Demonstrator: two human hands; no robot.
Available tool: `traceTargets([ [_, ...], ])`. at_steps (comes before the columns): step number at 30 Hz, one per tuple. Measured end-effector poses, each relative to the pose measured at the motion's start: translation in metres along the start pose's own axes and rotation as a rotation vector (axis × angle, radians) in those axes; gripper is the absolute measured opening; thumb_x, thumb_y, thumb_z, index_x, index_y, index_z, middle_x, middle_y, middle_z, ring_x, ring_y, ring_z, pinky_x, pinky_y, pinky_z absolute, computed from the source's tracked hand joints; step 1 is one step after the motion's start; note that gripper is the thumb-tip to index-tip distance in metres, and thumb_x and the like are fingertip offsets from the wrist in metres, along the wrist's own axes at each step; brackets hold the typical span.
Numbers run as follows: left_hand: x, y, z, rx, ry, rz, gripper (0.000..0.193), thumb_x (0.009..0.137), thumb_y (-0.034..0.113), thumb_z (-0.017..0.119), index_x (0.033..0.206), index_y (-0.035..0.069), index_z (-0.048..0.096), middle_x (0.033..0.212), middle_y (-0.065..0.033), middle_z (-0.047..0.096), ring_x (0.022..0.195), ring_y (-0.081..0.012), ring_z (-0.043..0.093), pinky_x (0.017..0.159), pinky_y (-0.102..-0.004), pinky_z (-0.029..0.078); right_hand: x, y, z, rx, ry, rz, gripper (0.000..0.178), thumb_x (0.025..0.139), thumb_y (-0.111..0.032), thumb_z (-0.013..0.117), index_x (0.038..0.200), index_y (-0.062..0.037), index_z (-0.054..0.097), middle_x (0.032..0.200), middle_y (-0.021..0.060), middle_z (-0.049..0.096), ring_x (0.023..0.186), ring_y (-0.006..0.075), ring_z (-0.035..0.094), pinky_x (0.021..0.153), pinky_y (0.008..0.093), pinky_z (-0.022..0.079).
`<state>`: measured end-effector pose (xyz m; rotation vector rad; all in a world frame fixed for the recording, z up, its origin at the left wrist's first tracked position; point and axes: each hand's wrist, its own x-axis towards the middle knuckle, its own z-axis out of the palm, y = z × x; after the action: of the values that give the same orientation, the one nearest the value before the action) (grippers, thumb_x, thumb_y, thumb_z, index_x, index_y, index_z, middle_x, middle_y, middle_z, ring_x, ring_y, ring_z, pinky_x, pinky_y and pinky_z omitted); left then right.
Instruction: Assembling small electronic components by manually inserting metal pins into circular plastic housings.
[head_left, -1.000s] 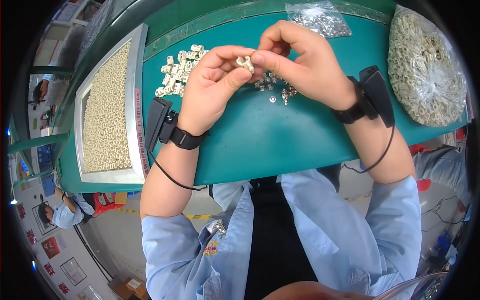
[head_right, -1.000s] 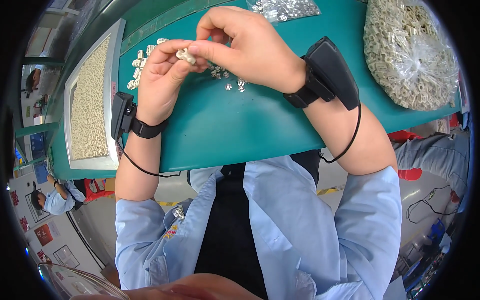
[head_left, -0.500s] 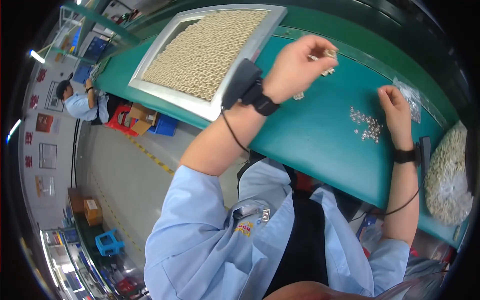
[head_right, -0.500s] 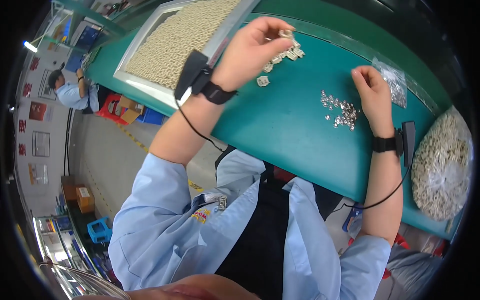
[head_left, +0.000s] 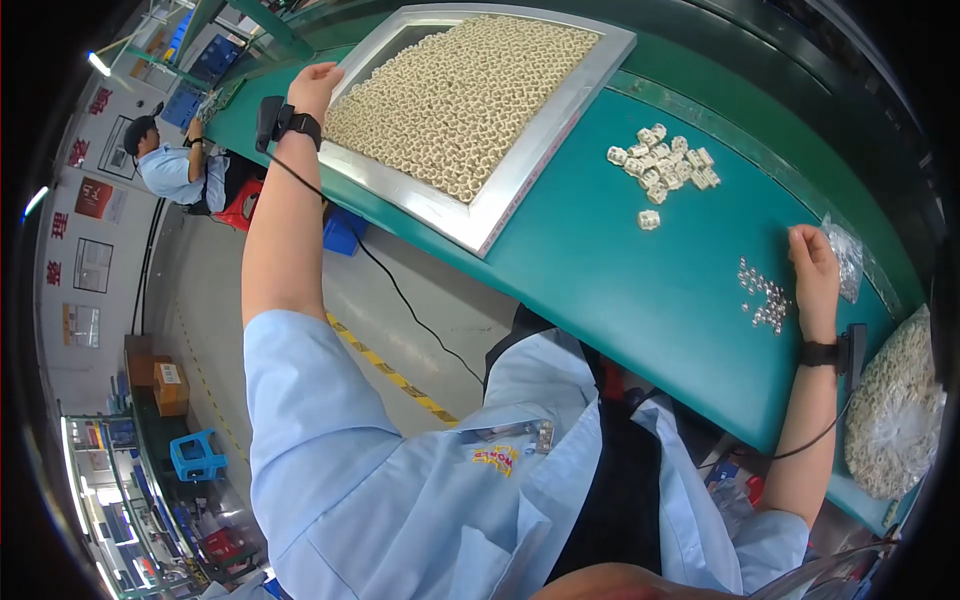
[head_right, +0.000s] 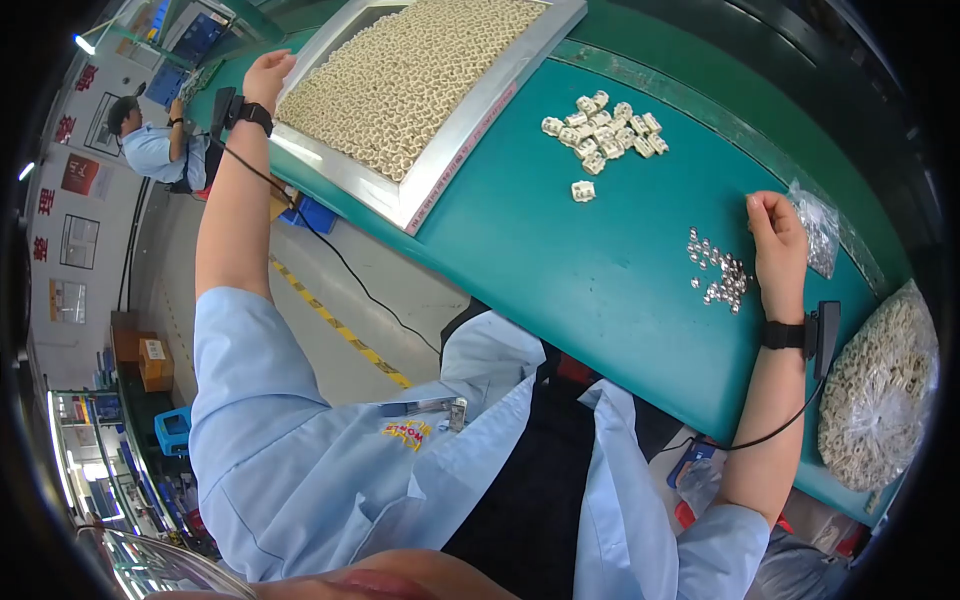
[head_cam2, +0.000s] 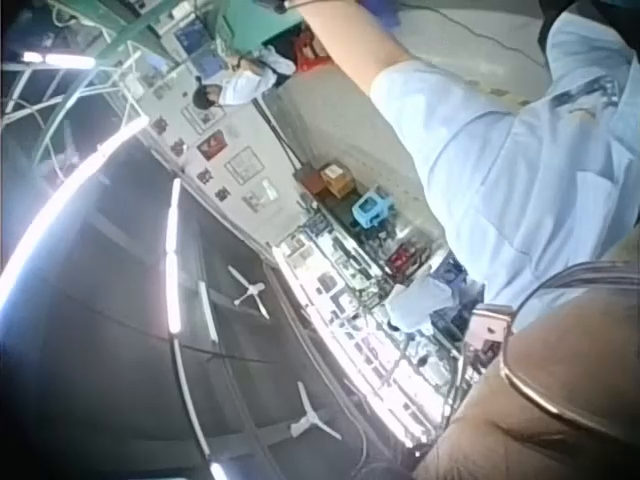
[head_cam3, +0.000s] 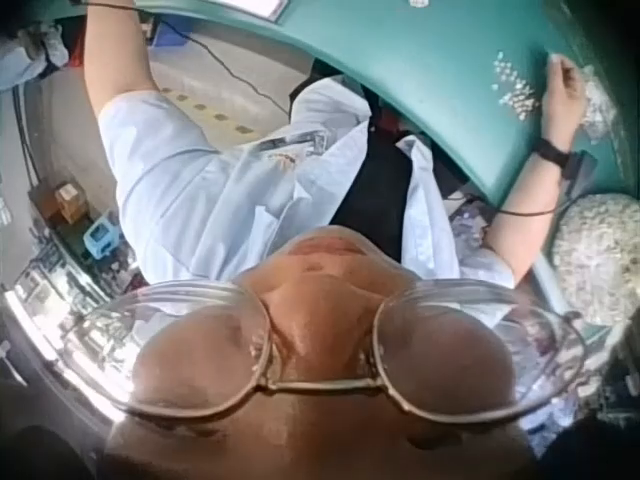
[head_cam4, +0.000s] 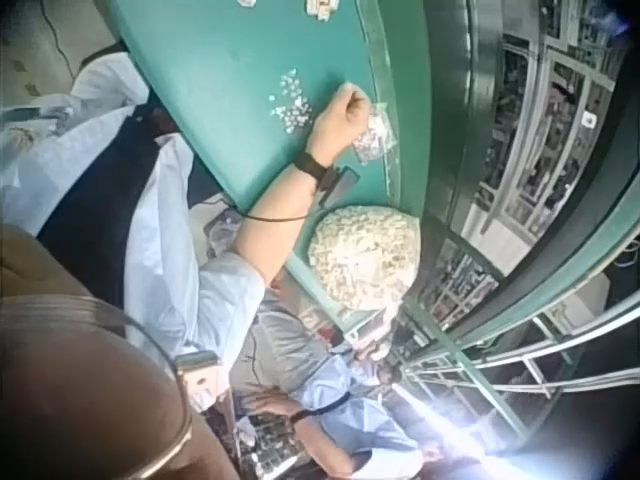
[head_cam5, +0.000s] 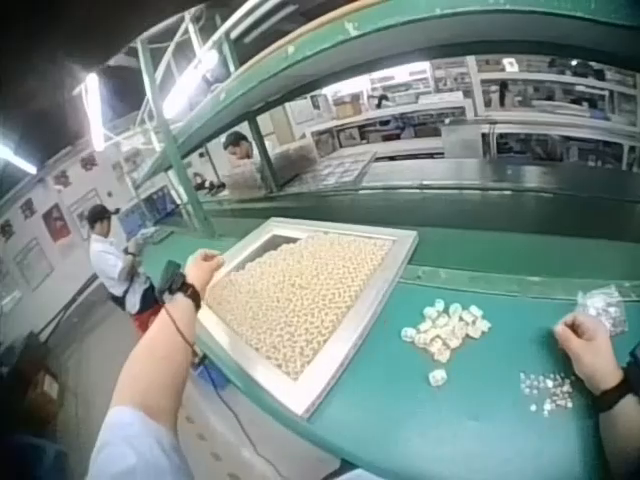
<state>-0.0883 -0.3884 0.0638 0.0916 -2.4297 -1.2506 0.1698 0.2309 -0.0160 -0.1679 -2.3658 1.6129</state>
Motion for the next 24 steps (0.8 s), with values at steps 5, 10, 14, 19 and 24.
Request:
traceTargets([
  [5,0.033,-0.061,-0.018,0.435,0.097,-0.028,0.034,0.074,0.022,0.07,0.104,0.006,0.064,0.092,-0.006,0.065,0.083,-0.0176,0.061,0.074,-0.0302,0.048,0.002,0.004,-0.001,-0.051,0.024,0.01,0.014,0.091,-0.019,0.053,0.09,-0.0052,0.056,0.074,-0.0069,0.045,0.067,0.0018,0.038,0.06,0.0153,0.031],
  [10,0.046,-0.093,-0.012,0.619,0.042,-0.013,0.031,0.076,0.023,0.066,0.103,0.01,0.065,0.095,-0.0089,0.066,0.086,-0.0215,0.062,0.077,-0.033,0.048,0.003,0.008,-0.003,-0.089,0.048,0.01,0.014,0.092,-0.018,0.053,0.089,-0.0053,0.056,0.074,-0.0071,0.045,0.067,0.0018,0.038,0.059,0.0153,0.03],
  [14,0.053,-0.104,-0.019,0.793,-0.026,0.0,0.029,0.079,0.027,0.06,0.104,0.013,0.066,0.098,-0.0095,0.066,0.089,-0.0238,0.062,0.079,-0.0345,0.048,0.003,0.007,-0.001,-0.094,0.055,0.019,0.013,0.092,-0.018,0.053,0.089,-0.0053,0.056,0.074,-0.007,0.045,0.067,0.0019,0.038,0.059,0.0155,0.03],
  [19,0.049,-0.097,-0.009,0.845,-0.117,-0.089,0.028,0.083,0.029,0.052,0.104,0.016,0.066,0.098,-0.0101,0.066,0.089,-0.026,0.062,0.08,-0.0365,0.048,0.004,0.008,-0.002,-0.112,0.073,0.015,0.013,0.092,-0.018,0.053,0.09,-0.005,0.056,0.074,-0.0069,0.045,0.066,0.002,0.038,0.059,0.0154,0.03],
  [24,0.036,-0.089,-0.017,0.871,-0.018,0.077,0.027,0.085,0.028,0.051,0.103,0.014,0.066,0.094,-0.0122,0.066,0.086,-0.0274,0.063,0.077,-0.0377,0.048,0.004,0.008,-0.001,-0.112,0.062,-0.003,0.014,0.092,-0.018,0.053,0.09,-0.0047,0.056,0.074,-0.0068,0.046,0.066,0.0021,0.039,0.059,0.0154,0.031],
])
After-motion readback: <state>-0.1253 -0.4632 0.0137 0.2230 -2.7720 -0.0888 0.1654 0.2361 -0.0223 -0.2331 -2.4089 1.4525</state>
